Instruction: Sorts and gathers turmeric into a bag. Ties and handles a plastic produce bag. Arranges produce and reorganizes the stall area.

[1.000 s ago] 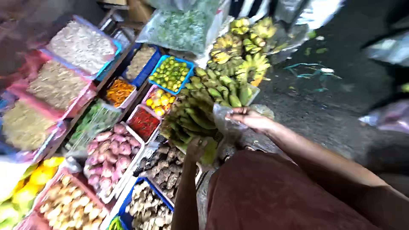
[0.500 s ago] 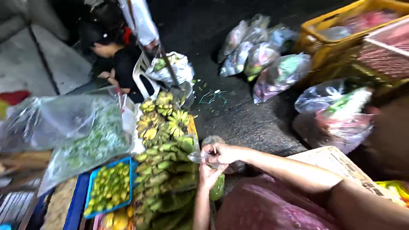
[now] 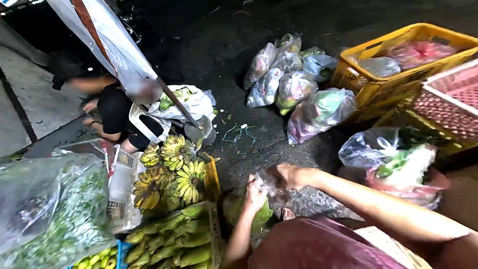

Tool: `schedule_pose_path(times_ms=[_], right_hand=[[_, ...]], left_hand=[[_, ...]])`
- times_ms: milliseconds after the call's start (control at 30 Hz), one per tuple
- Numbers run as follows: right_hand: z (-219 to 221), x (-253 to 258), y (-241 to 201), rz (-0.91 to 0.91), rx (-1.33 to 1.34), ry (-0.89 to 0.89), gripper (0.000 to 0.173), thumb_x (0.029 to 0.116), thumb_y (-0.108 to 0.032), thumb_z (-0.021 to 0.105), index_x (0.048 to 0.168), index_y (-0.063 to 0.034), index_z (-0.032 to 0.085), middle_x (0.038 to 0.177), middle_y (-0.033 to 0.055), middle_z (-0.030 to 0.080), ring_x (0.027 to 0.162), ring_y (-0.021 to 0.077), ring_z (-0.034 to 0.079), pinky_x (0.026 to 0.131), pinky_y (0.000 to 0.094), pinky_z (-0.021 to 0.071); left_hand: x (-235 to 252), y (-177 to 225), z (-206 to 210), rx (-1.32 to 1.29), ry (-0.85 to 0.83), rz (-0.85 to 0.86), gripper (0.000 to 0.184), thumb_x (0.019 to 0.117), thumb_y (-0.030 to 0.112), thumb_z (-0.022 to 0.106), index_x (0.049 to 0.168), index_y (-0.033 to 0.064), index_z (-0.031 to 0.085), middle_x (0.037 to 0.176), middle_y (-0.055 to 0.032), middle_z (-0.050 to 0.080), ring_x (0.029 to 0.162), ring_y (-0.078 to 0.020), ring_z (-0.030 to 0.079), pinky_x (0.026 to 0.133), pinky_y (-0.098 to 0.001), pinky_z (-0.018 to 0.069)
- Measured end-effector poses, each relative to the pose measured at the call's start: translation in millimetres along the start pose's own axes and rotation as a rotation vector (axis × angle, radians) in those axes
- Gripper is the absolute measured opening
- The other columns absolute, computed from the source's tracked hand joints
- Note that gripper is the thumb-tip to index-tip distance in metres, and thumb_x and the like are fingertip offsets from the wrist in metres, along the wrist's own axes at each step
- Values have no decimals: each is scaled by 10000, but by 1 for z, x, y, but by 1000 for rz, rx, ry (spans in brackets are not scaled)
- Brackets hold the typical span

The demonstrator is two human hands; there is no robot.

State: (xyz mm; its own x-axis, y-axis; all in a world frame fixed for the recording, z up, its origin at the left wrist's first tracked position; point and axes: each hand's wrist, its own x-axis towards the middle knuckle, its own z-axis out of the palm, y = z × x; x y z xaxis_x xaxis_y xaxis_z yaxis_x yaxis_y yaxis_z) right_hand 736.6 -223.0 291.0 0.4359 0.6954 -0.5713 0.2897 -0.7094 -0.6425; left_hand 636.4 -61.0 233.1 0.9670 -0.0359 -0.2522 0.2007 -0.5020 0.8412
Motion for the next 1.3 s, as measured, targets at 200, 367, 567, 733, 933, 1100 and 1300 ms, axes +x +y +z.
schedule_pose_path(times_ms=[200,367,567,733,933,1100,1300], right_hand=[[-47,37,69,188,-91,-2,357,1055,-296,575,1217,-2,695,1265,274,651,1239,459,587,1072,631,417],[-66,68,128,168,382,407,302,1066,-211,547,1167,21,712,1194,163,694,1149,282,635,1041,485,472],[-106,93,107,-660,1684,228,259,1023,-457,543,915,-312,728,699,-152,636,582,-48,572,524,129,475],[-196,147,98,-977,1417,321,245,1032,-416,547,934,-319,750,702,-222,645,576,-134,559,492,55,419],[-337,194,183,-623,708,358,121,989,-285,655,944,-293,767,767,-228,687,653,-122,588,612,89,496],[-424,261,191,-151,516,380,175,985,-34,568,1106,56,658,864,22,733,736,66,717,736,263,624],[-516,357,211,-314,46,653,185,958,-115,650,1047,5,760,1098,182,723,993,281,705,918,520,557]], left_hand=[[115,19,0,352,-265,13,261,1030,101,569,1181,-74,692,1242,-258,668,1221,-349,625,1109,-443,449],[214,25,-6,364,-223,29,263,1031,105,545,1177,-61,687,1201,-243,690,1183,-342,652,1080,-473,471],[305,119,-59,-103,-103,544,153,920,11,651,967,-119,718,909,-192,729,870,-172,697,843,-313,551],[365,164,-130,-299,-298,804,90,855,-71,673,898,-150,683,864,-135,703,853,-25,638,812,-169,510],[460,115,-127,-227,-361,726,142,855,-28,712,925,-152,706,1040,-256,665,1028,-229,622,922,-283,491],[551,76,-113,-331,-72,343,227,954,-19,605,1114,-170,660,1117,-286,683,1079,-282,664,998,-381,508],[665,84,-133,-608,187,-18,368,1018,-2,534,1376,-84,512,1237,-229,636,1057,-176,639,942,-324,527]])
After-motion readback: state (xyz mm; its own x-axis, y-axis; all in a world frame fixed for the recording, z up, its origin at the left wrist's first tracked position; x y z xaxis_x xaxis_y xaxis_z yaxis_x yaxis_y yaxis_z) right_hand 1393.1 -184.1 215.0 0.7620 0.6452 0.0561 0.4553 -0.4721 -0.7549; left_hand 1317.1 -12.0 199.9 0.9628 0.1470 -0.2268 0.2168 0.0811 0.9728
